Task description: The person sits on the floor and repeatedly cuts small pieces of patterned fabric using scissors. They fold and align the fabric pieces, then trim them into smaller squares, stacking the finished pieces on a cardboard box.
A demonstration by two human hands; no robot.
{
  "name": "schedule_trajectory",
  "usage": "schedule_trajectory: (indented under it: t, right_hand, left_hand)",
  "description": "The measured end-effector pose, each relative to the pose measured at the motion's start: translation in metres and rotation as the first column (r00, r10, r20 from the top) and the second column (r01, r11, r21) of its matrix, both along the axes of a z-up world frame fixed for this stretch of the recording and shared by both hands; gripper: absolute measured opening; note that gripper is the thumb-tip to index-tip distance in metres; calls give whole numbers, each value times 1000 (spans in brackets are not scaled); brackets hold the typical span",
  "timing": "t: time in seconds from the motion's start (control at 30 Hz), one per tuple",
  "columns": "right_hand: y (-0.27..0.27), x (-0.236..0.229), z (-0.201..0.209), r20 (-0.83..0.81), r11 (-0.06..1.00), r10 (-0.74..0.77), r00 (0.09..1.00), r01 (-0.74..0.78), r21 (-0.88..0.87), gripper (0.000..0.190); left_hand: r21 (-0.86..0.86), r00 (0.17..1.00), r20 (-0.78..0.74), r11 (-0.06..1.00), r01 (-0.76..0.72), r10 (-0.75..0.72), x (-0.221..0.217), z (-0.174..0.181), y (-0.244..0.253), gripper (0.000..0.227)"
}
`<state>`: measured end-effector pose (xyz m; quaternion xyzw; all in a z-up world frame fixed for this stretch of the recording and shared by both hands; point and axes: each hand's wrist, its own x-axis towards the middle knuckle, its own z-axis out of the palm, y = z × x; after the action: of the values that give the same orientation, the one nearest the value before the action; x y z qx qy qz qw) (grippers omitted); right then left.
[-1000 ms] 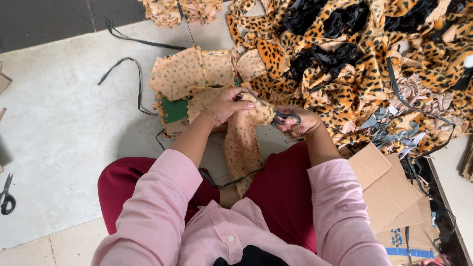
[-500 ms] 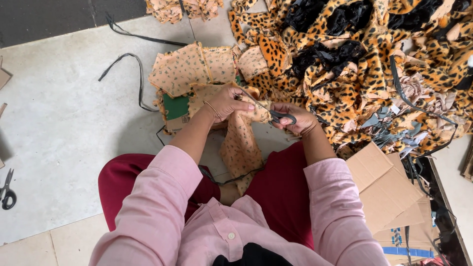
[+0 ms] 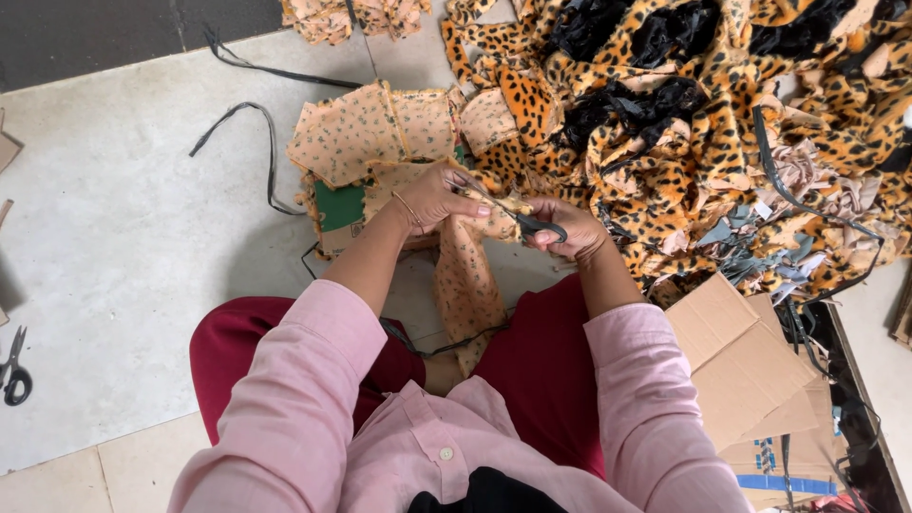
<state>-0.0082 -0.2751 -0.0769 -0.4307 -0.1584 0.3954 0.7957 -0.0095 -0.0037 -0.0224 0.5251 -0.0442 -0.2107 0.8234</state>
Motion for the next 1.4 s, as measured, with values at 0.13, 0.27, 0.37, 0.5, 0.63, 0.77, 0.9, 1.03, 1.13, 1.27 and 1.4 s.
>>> schedule_trajectory:
  t: [0.13, 0.27, 0.37, 0.5, 0.63, 0.77, 0.9, 1.03, 1.13, 1.27, 1.4]
  right_hand:
    - [9, -12, 22, -129, 996, 63, 990, -54, 72, 43]
    - [-5, -3, -29, -151, 987, 88, 985, -65, 148, 54]
    - [-7, -6, -32, -101, 992, 47, 994, -34, 124, 44]
    - [-12, -5, -29, -38, 995, 71, 997, -68, 77, 40]
    - [2, -12, -9, -107, 993, 94, 990, -85, 80, 39]
    - [12, -8, -9, -133, 993, 75, 988, -62, 100, 50]
    - [9, -5, -5, -50, 996, 51, 997, -47, 71, 47]
    - [15, -10, -13, -157, 995, 66, 985, -53, 86, 47]
    - [19, -8, -25, -186, 992, 22, 982, 1, 124, 43]
    - [11, -6, -31, -113, 997, 31, 993, -22, 78, 43]
    - [18, -11, -25, -189, 997, 45, 981, -33, 66, 50]
  left_hand:
    - [-38, 1000, -19, 999, -5, 4, -2, -18, -6, 38]
    - [-21, 999, 4, 998, 52, -52, -9, 1, -6, 34]
    - [-21, 998, 3, 998, 62, -62, -12, 3, -4, 35]
    - [-17, 998, 19, 998, 62, -61, -9, -7, 1, 37]
    - [3, 998, -39, 999, 48, -48, -11, -15, -4, 37]
    - [-10, 996, -48, 997, 79, -80, -13, -20, -8, 32]
    - [31, 997, -12, 996, 81, -81, -9, -15, -5, 34]
    - [42, 992, -116, 998, 51, -45, -5, -38, -5, 34]
    - [50, 991, -114, 996, 71, -65, -2, -32, -3, 31]
    - [90, 992, -86, 991, 99, -91, -4, -20, -5, 31]
    - [43, 992, -110, 997, 59, -54, -12, -9, -8, 31]
